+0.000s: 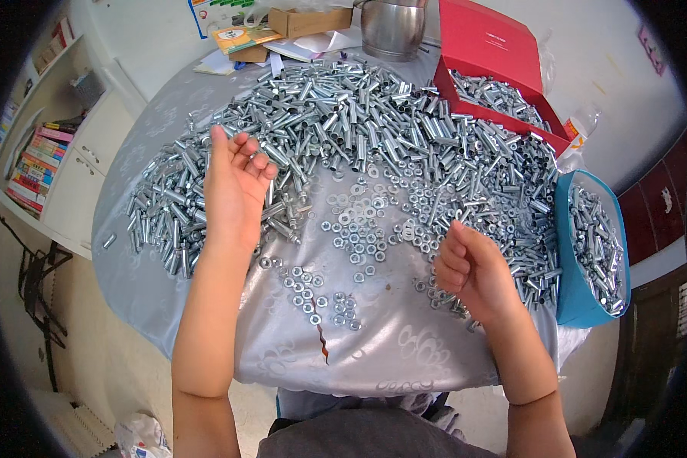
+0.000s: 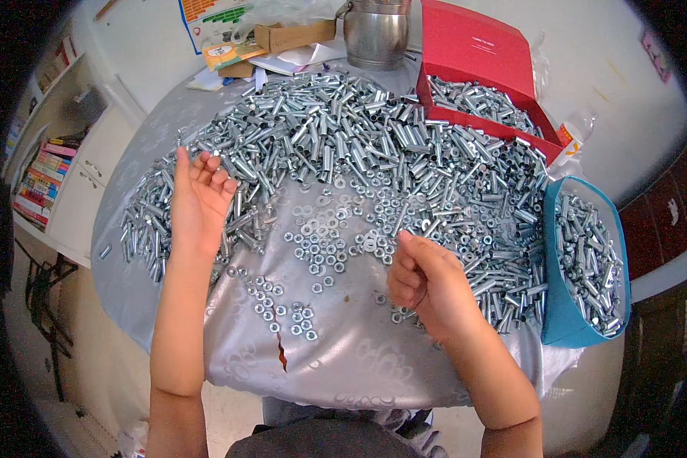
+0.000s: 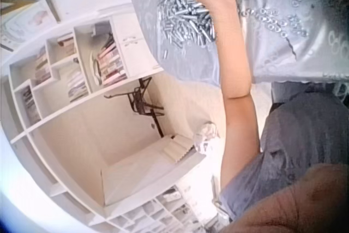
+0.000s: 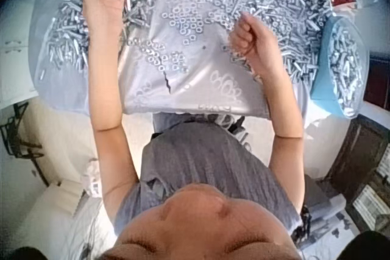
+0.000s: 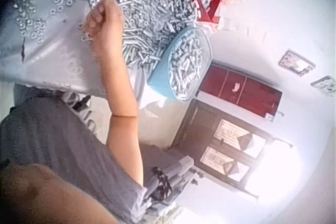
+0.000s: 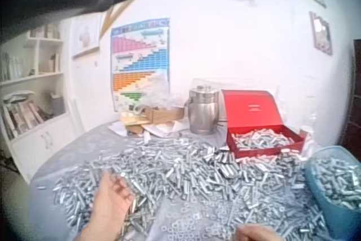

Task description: The person repeatedly picks up bolts, washers, and nuts from a large pile on a table. They thread the components together by hand, creating small fastener assemblies. The person handles the items one at a time, screwing the nut onto the bolt after placing a washer.

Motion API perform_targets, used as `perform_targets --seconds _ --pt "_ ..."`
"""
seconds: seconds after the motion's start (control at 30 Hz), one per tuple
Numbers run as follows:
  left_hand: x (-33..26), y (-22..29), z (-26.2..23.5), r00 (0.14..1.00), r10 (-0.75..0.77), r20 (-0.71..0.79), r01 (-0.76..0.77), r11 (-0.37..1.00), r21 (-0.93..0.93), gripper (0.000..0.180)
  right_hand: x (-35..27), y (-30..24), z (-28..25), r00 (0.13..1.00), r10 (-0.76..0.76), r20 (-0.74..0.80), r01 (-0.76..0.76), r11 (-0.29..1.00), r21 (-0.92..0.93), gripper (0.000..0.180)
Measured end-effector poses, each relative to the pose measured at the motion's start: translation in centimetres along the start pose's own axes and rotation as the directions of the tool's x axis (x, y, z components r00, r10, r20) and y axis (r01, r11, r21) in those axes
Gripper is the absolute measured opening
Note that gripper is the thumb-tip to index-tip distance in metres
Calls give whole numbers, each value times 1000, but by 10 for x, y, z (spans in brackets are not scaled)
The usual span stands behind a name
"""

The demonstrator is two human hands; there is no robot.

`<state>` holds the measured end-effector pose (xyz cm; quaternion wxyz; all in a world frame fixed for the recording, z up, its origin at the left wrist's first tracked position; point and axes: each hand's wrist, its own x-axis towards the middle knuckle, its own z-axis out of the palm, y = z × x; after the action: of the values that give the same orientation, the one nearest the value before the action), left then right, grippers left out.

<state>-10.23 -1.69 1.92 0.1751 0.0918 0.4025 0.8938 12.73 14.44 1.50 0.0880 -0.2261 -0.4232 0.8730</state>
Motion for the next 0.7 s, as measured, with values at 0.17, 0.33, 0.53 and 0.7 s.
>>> perform_targets --seconds 0.17,0.33,0.53,0.7 --pt "-1 -13 -5 980 -199 1 198 977 -81 34 3 -3 -9 1000 3 -2 -3 997 83 31" --pt "-19 -6 4 983 -127 130 135 989 -54 32 3 -20 -21 992 -123 -25 125 977 174 30" --pt "-31 -8 13 988 7 156 -29 990 139 28 4 -51 -51 891 -407 -200 422 906 38 24" --pt "-48 -27 18 969 -126 213 46 938 344 25 15 -66 -83 501 -801 -327 419 556 -718 18"
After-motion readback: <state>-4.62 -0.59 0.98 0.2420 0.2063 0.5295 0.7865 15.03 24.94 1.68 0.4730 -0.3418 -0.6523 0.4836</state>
